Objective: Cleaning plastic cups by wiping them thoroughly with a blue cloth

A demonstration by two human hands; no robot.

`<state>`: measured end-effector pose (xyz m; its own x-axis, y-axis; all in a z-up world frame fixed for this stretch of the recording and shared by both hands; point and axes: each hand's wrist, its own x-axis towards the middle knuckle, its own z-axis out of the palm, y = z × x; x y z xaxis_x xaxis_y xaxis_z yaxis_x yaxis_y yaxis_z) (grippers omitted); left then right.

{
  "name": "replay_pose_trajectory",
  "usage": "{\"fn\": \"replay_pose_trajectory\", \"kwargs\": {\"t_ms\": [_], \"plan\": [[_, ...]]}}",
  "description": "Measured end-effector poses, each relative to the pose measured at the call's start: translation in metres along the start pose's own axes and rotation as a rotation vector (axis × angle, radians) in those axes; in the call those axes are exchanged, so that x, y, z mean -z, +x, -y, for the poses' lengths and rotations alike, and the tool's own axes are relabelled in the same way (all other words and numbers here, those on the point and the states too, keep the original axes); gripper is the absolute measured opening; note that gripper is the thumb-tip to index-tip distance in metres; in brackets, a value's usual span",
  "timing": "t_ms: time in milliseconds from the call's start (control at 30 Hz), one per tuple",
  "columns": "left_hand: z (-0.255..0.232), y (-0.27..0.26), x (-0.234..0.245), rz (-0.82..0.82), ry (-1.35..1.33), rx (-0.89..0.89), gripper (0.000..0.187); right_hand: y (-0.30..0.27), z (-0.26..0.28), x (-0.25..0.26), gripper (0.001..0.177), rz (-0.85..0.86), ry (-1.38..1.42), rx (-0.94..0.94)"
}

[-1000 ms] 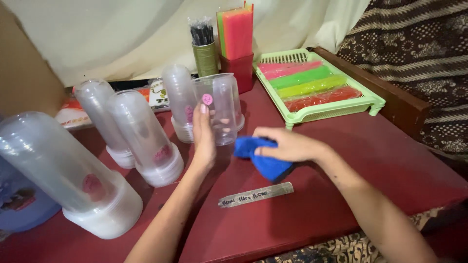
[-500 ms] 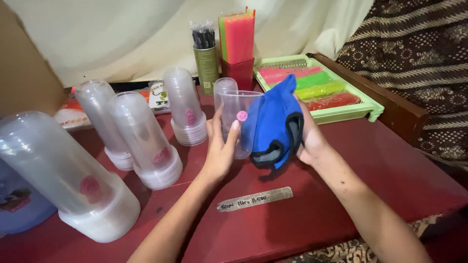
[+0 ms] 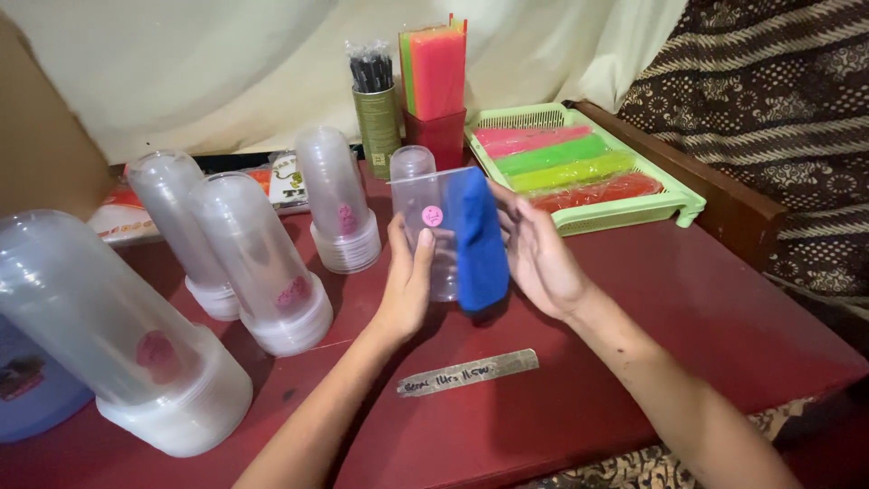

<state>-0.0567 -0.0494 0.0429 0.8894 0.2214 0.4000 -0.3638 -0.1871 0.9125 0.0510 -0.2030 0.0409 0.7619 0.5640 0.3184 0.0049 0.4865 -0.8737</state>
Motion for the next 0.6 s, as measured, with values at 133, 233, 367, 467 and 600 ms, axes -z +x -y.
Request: {"fn": "replay_pose_trajectory", "kwargs": {"t_ms": [133, 233, 367, 467, 600], "plan": [[0.011, 0.003, -0.001, -0.038, -0.037, -0.096, 0.067, -0.004, -0.009, -0.001, 0.061, 0.061, -0.064, 0.085], [0.015, 0.007, 0.001, -0.031, -0.048, -0.121, 0.067, -0.014, 0.004, -0.021, 0.056, 0.038, -0.211, 0.164], [0.025, 0.010, -0.001, 0.004, -0.045, -0.149, 0.073, -0.005, -0.016, -0.001, 0.057, 0.017, -0.356, 0.290], [0.028, 0.013, -0.004, 0.019, -0.022, -0.172, 0.080, -0.003, -0.028, 0.005, 0.055, -0.002, -0.396, 0.297], [0.033, 0.010, -0.001, 0.045, 0.031, -0.126, 0.090, -0.010, -0.029, -0.002, 0.054, -0.024, -0.474, 0.287]]}}
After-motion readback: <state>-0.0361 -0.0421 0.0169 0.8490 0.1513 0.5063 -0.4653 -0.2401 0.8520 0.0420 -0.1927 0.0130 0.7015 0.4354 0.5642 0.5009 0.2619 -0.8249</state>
